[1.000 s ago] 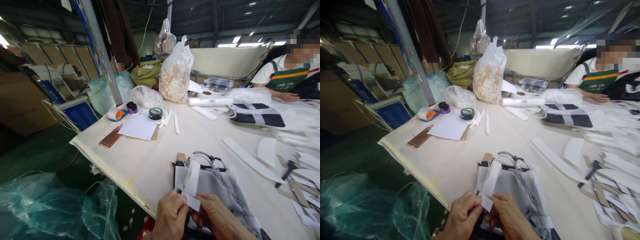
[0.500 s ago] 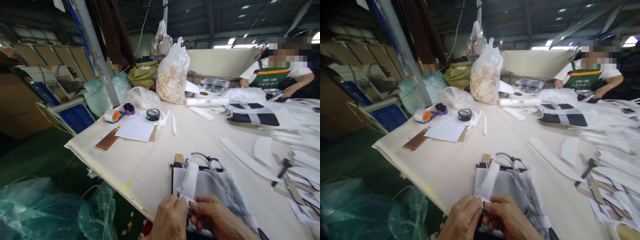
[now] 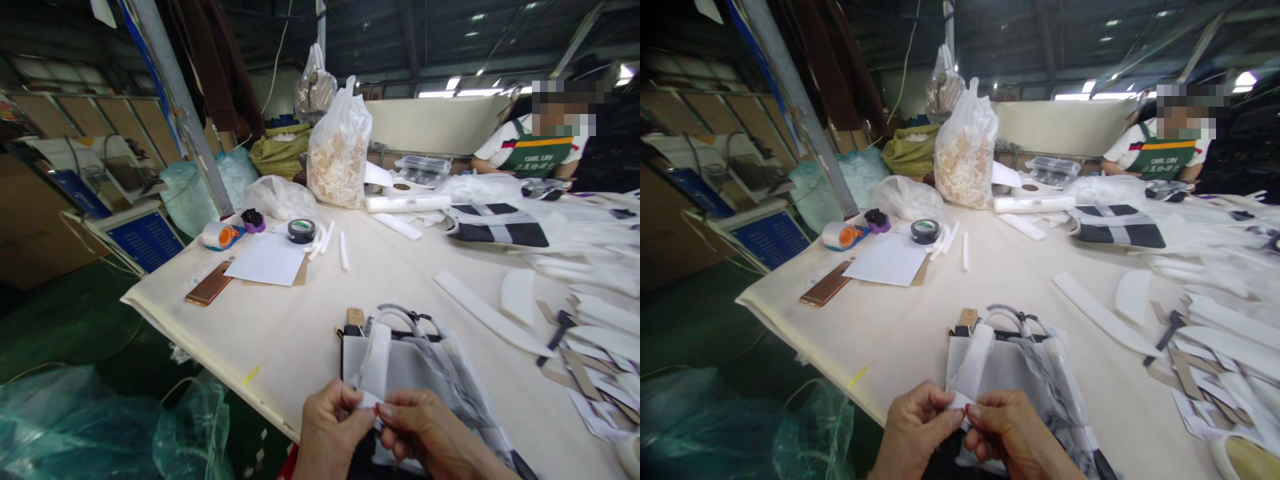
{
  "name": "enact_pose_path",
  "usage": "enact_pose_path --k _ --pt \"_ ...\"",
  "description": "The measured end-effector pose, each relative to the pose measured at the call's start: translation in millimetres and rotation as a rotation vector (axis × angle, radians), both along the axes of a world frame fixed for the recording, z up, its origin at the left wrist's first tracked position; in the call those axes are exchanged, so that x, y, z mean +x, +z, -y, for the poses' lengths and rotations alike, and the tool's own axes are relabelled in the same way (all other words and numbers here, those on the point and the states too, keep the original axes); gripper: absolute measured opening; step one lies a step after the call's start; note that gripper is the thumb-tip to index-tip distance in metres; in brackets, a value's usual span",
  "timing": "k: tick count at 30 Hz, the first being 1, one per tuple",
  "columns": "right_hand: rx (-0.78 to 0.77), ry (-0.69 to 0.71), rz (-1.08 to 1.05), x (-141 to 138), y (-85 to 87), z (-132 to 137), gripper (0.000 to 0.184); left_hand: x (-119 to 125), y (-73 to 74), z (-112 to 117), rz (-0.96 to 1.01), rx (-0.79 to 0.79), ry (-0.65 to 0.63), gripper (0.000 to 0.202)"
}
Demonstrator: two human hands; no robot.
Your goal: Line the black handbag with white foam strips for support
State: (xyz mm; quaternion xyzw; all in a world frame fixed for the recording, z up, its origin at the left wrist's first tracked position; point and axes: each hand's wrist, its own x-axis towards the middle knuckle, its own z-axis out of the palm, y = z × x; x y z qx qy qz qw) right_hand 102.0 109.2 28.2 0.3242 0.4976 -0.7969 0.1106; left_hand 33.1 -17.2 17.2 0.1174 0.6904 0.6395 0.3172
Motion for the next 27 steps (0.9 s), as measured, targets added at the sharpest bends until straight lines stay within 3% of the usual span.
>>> enact_pose_path --k 4,8,11,16,20,27 --pt "-0.017 -0.032 0.003 2 1.0 0 0.039 -8 1.2 -1 0.160 0.010 0.039 0.032" --pt "0.008 -0.005 -0.026 3 3.0 1 0.035 -18 7.1 2 0.233 -0.066 -0.207 0.033" --pt "0.021 0.002 -0.033 3 4.3 1 0.036 -21 11.1 1 0.377 -0.018 -0.344 0.032" --pt "0.051 0.016 -0.040 2 7.9 0 0.038 -18 12.0 -5 0.478 0.184 -0.319 0.036" --pt "0.121 0.064 -0.036 2 6.6 -1 0.040 -17 12.9 -6 0.450 0.173 -0.338 0.039" --pt "0.122 0.102 -0.003 1 -4.0 -3 0.042 -9 10.2 -3 0.414 0.207 -0.177 0.032"
